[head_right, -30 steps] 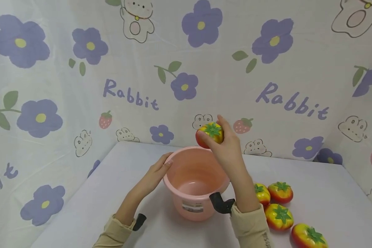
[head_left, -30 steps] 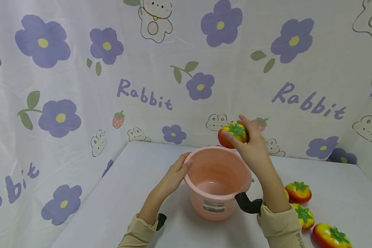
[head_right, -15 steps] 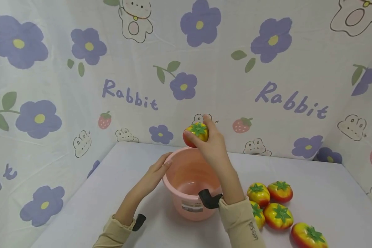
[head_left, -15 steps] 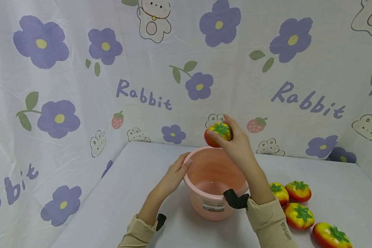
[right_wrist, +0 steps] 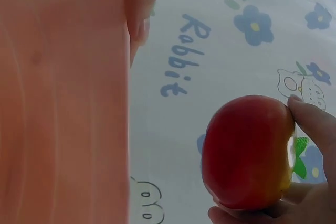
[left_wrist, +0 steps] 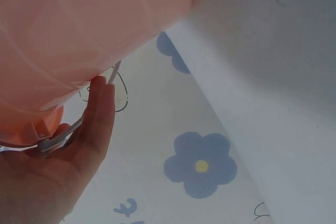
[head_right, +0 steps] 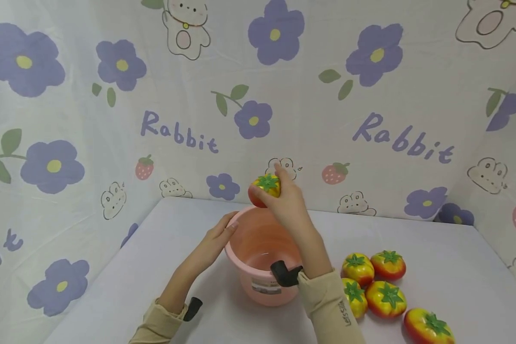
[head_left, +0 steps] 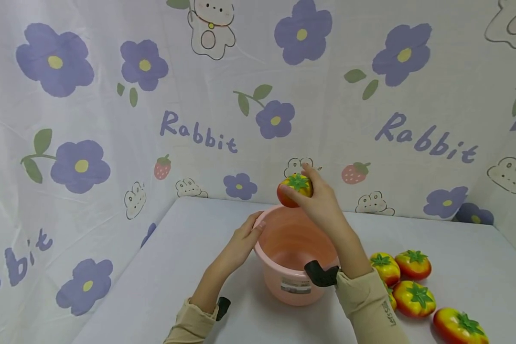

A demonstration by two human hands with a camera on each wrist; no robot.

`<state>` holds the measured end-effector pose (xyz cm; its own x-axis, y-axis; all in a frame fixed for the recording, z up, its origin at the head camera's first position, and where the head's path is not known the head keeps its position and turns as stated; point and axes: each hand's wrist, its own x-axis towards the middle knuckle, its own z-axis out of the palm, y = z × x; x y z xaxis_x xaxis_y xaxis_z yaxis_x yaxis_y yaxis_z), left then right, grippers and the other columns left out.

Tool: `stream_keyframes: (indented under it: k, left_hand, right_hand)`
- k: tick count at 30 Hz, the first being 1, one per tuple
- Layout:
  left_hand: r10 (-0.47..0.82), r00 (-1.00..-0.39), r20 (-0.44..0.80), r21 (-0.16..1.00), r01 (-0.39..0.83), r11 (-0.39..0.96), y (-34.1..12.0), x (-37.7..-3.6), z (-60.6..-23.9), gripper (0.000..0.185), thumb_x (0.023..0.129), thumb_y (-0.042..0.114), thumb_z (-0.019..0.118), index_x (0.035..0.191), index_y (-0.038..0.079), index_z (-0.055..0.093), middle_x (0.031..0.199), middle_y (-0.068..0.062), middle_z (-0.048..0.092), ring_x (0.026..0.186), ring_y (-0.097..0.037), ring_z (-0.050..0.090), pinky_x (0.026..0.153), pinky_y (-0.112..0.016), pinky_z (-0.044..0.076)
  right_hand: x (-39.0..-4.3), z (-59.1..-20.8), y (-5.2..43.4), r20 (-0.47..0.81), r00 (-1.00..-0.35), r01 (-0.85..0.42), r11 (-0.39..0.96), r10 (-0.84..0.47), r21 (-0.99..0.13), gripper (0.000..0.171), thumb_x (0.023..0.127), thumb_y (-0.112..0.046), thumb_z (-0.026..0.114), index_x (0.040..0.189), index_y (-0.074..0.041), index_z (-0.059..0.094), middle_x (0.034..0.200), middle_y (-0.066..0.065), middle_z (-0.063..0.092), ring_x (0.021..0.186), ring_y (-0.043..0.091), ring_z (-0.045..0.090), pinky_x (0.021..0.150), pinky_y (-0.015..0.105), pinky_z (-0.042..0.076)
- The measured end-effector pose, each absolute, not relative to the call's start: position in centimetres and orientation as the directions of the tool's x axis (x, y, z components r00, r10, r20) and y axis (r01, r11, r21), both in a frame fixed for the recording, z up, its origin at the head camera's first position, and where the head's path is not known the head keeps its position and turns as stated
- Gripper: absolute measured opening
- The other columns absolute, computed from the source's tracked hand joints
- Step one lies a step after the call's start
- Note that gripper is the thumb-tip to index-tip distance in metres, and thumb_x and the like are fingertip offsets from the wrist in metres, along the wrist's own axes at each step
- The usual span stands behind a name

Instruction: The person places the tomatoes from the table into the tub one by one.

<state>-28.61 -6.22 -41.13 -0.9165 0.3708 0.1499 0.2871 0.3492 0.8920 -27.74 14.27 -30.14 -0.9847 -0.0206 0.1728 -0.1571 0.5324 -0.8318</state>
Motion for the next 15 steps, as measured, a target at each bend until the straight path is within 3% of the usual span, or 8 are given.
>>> stream_keyframes:
  k: [15]
  left_hand:
    - [0.372,-0.92,0.126,0.892,0.269,0.363,-6.2,-28.58,-41.15,0.053,0.104,0.046,0.036,0.151,0.023,0.031,0.155,-0.005,0.04,0.142,-0.031,0.04,0.11,-0.058,0.039]
  right_hand:
    - [-27.48,-30.32,14.0,0.146,-0.987,-0.16,0.533,-0.068,-0.831,0.083,0.094,-0.051,0.057,0.158,-0.024,0.012,0.161,0.011,0.027,0.143,0.036,0.036,0.112,0.051,0.039]
